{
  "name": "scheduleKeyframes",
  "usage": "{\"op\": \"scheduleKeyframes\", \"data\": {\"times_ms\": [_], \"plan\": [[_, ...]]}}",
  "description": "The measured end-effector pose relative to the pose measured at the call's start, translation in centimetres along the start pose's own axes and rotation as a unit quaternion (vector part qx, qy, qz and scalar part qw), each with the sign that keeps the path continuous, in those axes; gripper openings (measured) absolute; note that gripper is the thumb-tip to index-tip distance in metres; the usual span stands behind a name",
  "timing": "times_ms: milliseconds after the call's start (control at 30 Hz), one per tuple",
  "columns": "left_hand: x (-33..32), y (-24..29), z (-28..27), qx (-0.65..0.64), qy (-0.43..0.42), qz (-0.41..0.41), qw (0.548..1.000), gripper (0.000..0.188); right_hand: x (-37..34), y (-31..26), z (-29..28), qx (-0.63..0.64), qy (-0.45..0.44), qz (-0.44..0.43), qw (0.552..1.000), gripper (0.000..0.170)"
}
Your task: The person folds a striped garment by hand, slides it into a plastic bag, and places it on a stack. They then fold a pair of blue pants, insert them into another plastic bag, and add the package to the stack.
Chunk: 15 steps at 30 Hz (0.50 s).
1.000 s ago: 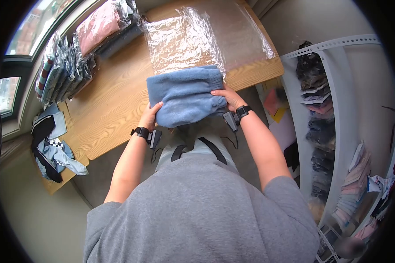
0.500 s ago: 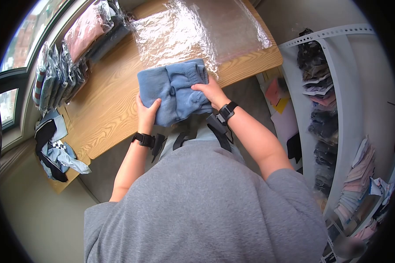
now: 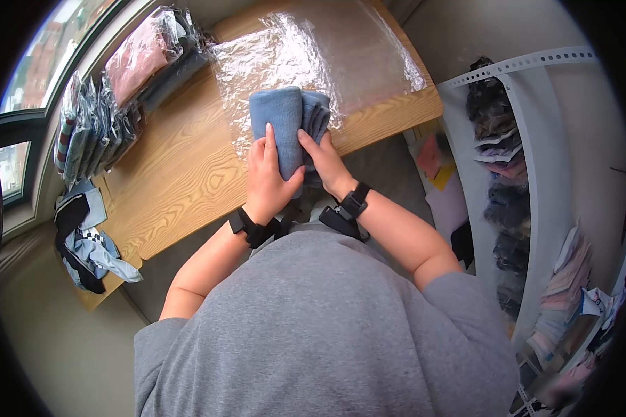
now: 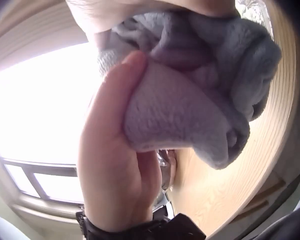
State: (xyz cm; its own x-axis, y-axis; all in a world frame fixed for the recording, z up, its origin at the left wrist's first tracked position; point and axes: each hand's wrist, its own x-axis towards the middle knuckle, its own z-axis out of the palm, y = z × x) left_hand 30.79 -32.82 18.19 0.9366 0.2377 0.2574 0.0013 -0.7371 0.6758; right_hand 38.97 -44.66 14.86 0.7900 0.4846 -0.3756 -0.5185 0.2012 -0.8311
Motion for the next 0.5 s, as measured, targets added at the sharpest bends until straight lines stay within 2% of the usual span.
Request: {"op": "scheduleKeyframes", "data": {"times_ms": [100,133,200,233,267,333,367,400,467,500], "plan": [[0.2,0.8,-0.2,0.012,-0.051,0.044,0.998,0.091,-1.6,-1.3,-1.0,-0.024,-0.093,0.006,0.995,0.079],[0.3,1.2,-0.4,0.011,-0.051,0.041,0.998,0.091,-1.9,-1.5,-1.3,-0.025,-0.093,0.009,0.995,0.079],[0.9,2.2,-1.1,0.014,-0.132,0.126,0.983,0.087,-2.6,-2.1,-1.9,0.013,-0.086,0.063,0.994,0.078],[1.2,2.4,-1.4,0.002,-0.165,0.137,0.977,0.082,-3.0,-2.2,-2.3,0.052,-0.084,0.075,0.992,0.073],[1.4,2.5,-1.5,0.001,-0.163,0.135,0.977,0.082,-3.3,-2.1,-2.8,0.050,-0.084,0.077,0.992,0.073],[1.5,2.7,-1.6,-0.099,-0.209,0.209,0.950,0.080,-3.8,-0.9,-4.4,0.118,-0.059,0.131,0.983,0.064],[1.6,3.1,-1.7,-0.119,-0.237,0.215,0.940,0.070,-4.1,-0.6,-4.9,0.153,-0.049,0.165,0.973,0.057],[1.4,2.9,-1.7,-0.119,-0.237,0.213,0.940,0.070,-4.4,-0.3,-5.4,0.153,-0.049,0.166,0.973,0.057],[1.2,2.1,-1.5,-0.253,-0.257,0.195,0.912,0.059,-4.9,-0.2,-6.2,0.113,0.004,0.158,0.981,0.055],[0.9,1.0,-1.6,-0.235,-0.213,0.145,0.937,0.046,-5.0,-0.2,-6.7,0.087,0.004,0.132,0.987,0.061]]}}
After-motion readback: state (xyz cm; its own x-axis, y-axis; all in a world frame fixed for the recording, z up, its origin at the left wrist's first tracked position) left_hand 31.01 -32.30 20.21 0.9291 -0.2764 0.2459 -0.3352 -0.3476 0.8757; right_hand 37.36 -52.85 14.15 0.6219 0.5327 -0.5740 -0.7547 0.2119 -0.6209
